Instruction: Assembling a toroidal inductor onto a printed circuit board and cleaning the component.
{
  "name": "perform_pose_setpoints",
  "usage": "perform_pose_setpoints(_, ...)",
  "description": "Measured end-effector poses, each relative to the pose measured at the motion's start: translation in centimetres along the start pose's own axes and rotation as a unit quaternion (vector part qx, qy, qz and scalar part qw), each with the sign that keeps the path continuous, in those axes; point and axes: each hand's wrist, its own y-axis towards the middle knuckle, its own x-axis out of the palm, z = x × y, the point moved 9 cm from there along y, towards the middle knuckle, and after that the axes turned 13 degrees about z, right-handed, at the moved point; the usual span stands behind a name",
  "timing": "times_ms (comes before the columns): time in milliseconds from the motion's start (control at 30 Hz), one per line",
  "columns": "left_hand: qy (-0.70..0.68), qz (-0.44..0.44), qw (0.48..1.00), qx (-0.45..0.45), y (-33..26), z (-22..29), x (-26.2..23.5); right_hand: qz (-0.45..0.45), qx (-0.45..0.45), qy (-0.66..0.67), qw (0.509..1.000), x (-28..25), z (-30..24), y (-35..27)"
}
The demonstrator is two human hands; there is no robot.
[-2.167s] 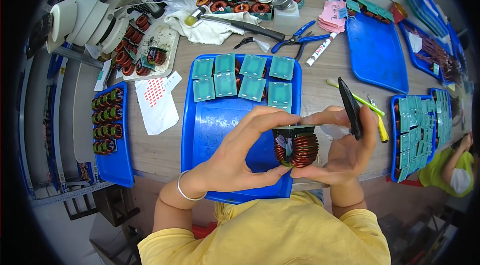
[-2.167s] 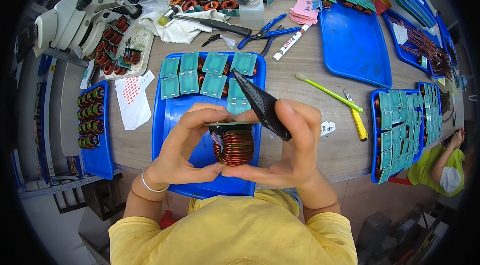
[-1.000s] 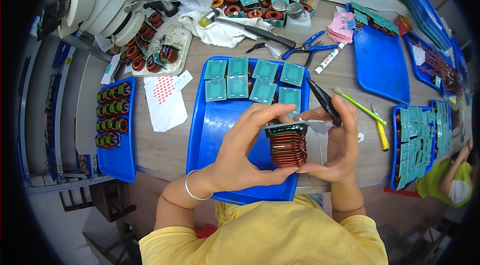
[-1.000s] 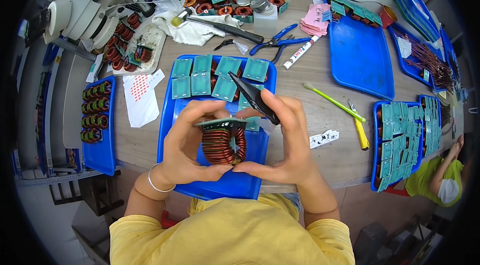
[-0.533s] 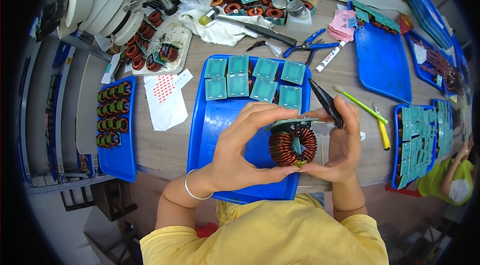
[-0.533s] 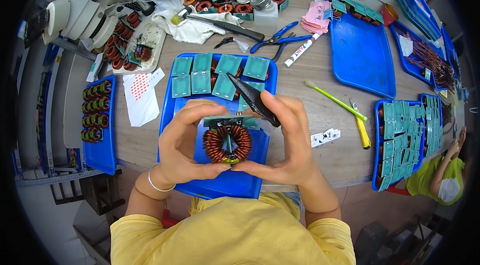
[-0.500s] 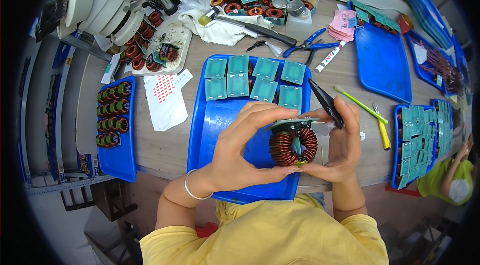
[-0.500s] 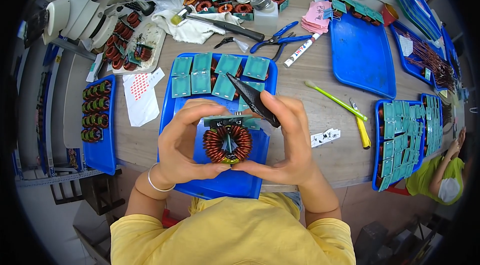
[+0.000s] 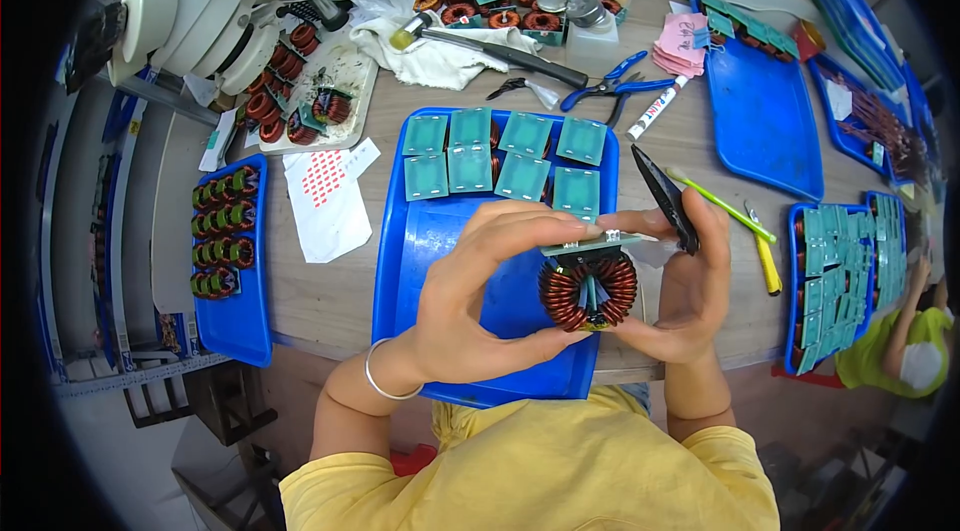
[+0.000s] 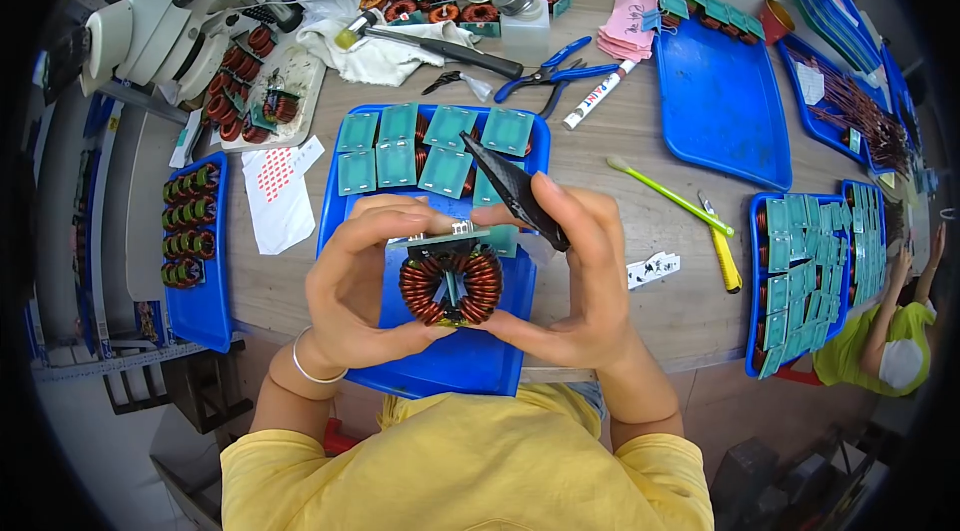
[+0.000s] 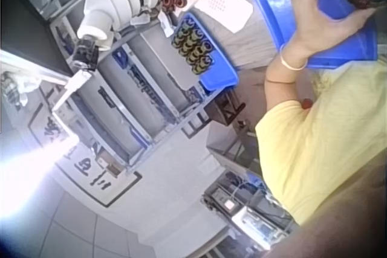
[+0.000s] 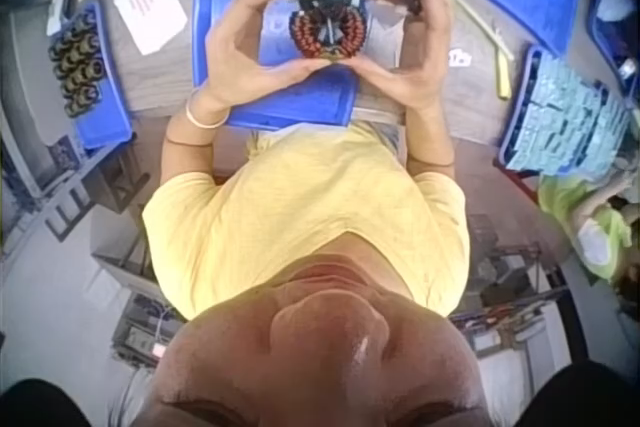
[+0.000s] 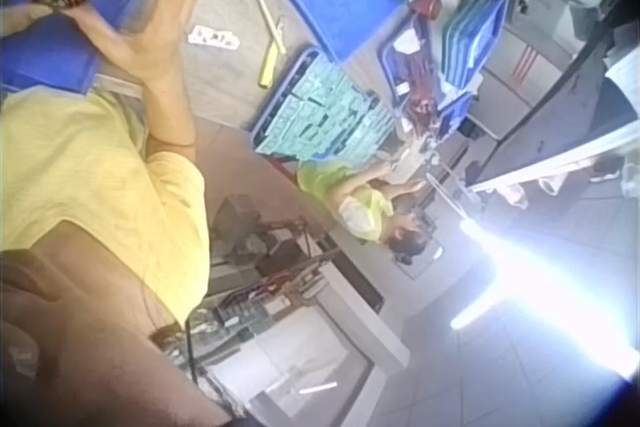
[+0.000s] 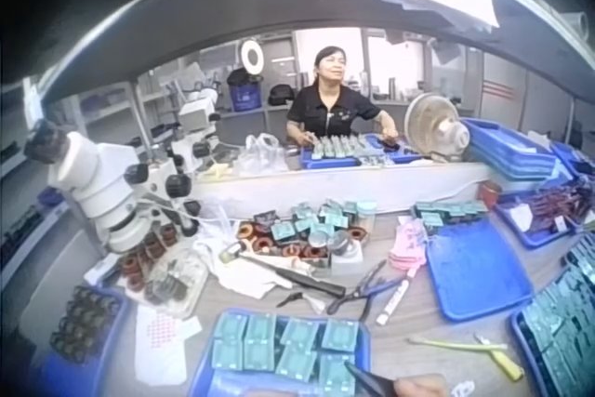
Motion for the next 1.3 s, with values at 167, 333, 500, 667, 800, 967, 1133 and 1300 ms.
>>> perform_pose_setpoints(167, -0.006, -0.008, 1.0, -0.006, 0.1, -0.1, 0.1, 0.023, 0.004, 0.026, 0.999, -0.4, 0.7, -0.5)
perform_pose_setpoints(333, -0.022, -0.007, 1.0, -0.013, 0.0, -0.3, 0.2, 0.032, -0.014, -0.02, 0.999, -0.7, 0.1, -0.4)
perform_pose_setpoints(500, -0.035, -0.011, 0.999, -0.035, -0.2, -0.7, 0.2, 0.049, -0.007, 0.012, 0.999, -1.0, 0.5, -0.8)
perform_pose_setpoints(667, -0.064, -0.023, 0.997, -0.047, -0.4, -1.1, 0.5, 0.068, 0.004, 0.018, 0.998, -1.3, 0.5, -1.1)
perform_pose_setpoints(800, -0.08, -0.024, 0.995, -0.053, -0.4, -1.0, 0.7, 0.069, -0.003, 0.014, 0.998, -1.5, 0.2, -1.1)
perform_pose_setpoints(967, -0.078, -0.028, 0.994, -0.066, -0.4, -1.2, 0.9, 0.068, -0.004, 0.004, 0.998, -1.5, 0.1, -1.2)
perform_pose_setpoints(1133, -0.044, -0.047, 0.996, -0.067, -0.4, -1.6, 1.3, 0.076, -0.019, -0.01, 0.997, -1.8, -0.4, -1.1)
perform_pose_setpoints(1300, -0.024, -0.068, 0.995, -0.069, -0.6, -2.0, 1.7, 0.071, -0.03, -0.033, 0.996, -1.8, -0.8, -1.1)
